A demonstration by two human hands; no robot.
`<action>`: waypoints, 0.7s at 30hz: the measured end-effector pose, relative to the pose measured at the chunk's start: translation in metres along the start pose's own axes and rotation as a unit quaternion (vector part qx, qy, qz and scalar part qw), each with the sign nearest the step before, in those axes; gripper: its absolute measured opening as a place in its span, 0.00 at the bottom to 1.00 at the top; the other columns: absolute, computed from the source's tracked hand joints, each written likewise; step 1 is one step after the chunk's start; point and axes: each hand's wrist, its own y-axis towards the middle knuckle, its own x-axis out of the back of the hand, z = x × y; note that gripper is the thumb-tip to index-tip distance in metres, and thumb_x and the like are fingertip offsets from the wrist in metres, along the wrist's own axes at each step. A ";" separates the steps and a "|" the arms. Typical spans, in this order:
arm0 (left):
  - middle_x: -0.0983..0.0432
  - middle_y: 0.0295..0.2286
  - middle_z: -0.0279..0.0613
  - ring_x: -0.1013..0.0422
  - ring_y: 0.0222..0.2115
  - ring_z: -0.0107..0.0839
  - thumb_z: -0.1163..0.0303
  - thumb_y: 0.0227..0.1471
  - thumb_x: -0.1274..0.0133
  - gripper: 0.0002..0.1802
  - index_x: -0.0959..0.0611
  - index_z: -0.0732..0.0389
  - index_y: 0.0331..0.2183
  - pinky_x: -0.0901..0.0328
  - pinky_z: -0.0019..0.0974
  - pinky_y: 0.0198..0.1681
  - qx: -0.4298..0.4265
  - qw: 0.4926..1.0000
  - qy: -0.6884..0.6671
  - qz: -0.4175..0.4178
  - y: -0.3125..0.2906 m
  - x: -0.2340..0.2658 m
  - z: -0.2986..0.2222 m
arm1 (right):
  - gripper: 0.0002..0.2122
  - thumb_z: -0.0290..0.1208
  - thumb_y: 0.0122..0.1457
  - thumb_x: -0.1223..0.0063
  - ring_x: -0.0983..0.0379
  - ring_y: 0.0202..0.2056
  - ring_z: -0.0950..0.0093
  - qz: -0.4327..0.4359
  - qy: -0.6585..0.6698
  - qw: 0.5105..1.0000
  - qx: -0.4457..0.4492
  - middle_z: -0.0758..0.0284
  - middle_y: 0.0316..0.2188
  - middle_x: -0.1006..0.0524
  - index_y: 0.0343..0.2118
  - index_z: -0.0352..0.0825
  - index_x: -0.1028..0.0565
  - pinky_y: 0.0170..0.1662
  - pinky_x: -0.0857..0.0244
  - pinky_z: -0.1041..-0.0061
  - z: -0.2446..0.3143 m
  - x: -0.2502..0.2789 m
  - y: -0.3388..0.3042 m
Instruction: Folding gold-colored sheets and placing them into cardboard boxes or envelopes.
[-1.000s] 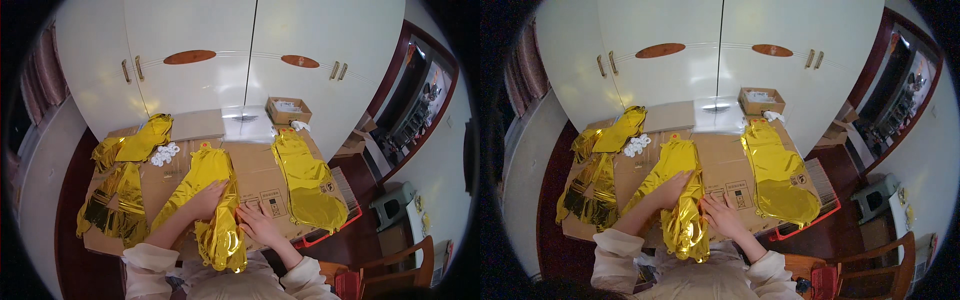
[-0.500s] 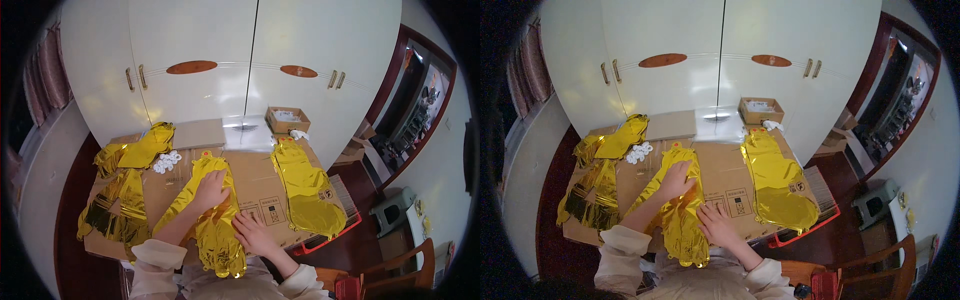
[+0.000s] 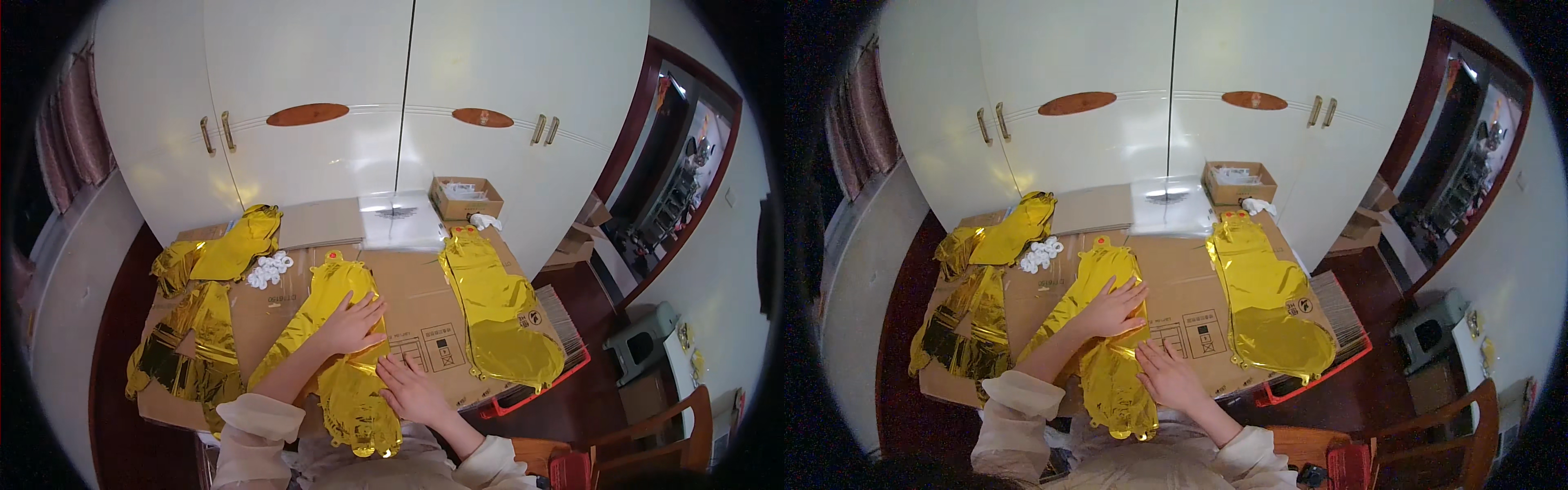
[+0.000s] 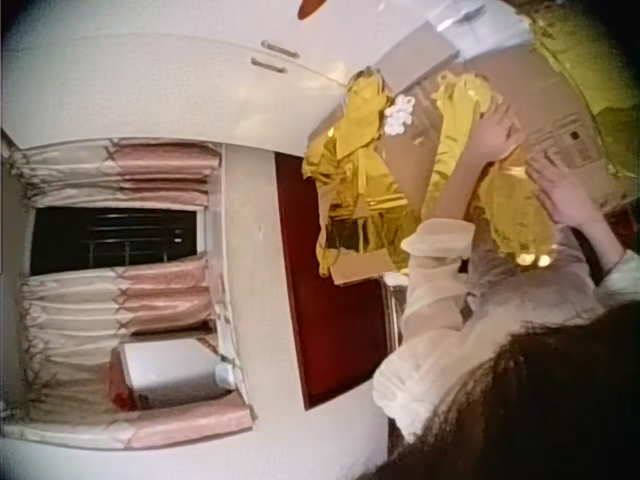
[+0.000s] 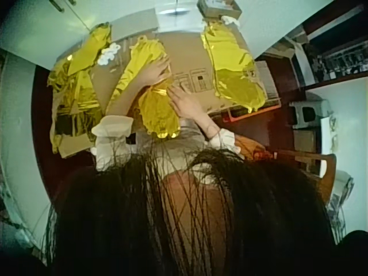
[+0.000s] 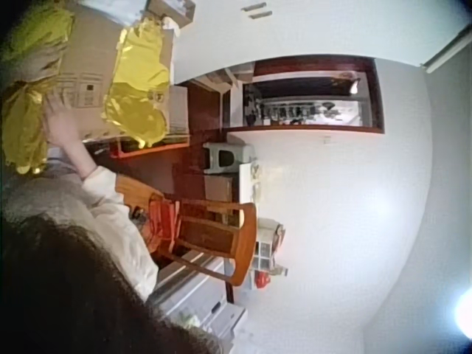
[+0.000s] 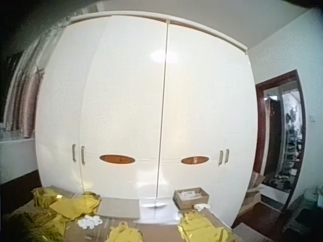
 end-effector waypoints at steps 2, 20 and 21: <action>0.48 0.64 0.48 0.52 0.65 0.45 0.42 0.59 0.58 0.42 0.42 0.62 0.63 0.61 0.58 0.66 -0.004 1.000 -0.001 -0.016 0.000 -0.004 0.003 | 0.24 0.39 0.64 0.55 0.42 0.63 0.61 -0.006 0.001 1.000 0.002 0.54 0.60 0.35 0.57 0.26 0.34 0.66 0.53 0.57 0.000 0.000 0.000; 0.47 0.64 0.37 0.56 0.66 0.48 0.38 0.57 0.58 0.40 0.38 0.50 0.63 0.65 0.68 0.64 -0.007 0.998 0.014 0.053 0.011 0.009 0.010 | 0.26 0.42 0.64 0.54 0.42 0.63 0.58 -0.022 0.010 0.999 -0.031 0.50 0.58 0.34 0.55 0.22 0.32 0.67 0.54 0.57 -0.002 -0.008 -0.004; 0.47 0.64 0.36 0.56 0.66 0.49 0.38 0.57 0.58 0.40 0.38 0.50 0.63 0.65 0.68 0.64 -0.004 0.999 0.016 0.052 0.011 0.008 0.010 | 0.26 0.42 0.63 0.54 0.43 0.63 0.57 -0.024 0.003 0.999 -0.031 0.50 0.58 0.34 0.55 0.22 0.32 0.67 0.54 0.57 -0.001 -0.008 -0.003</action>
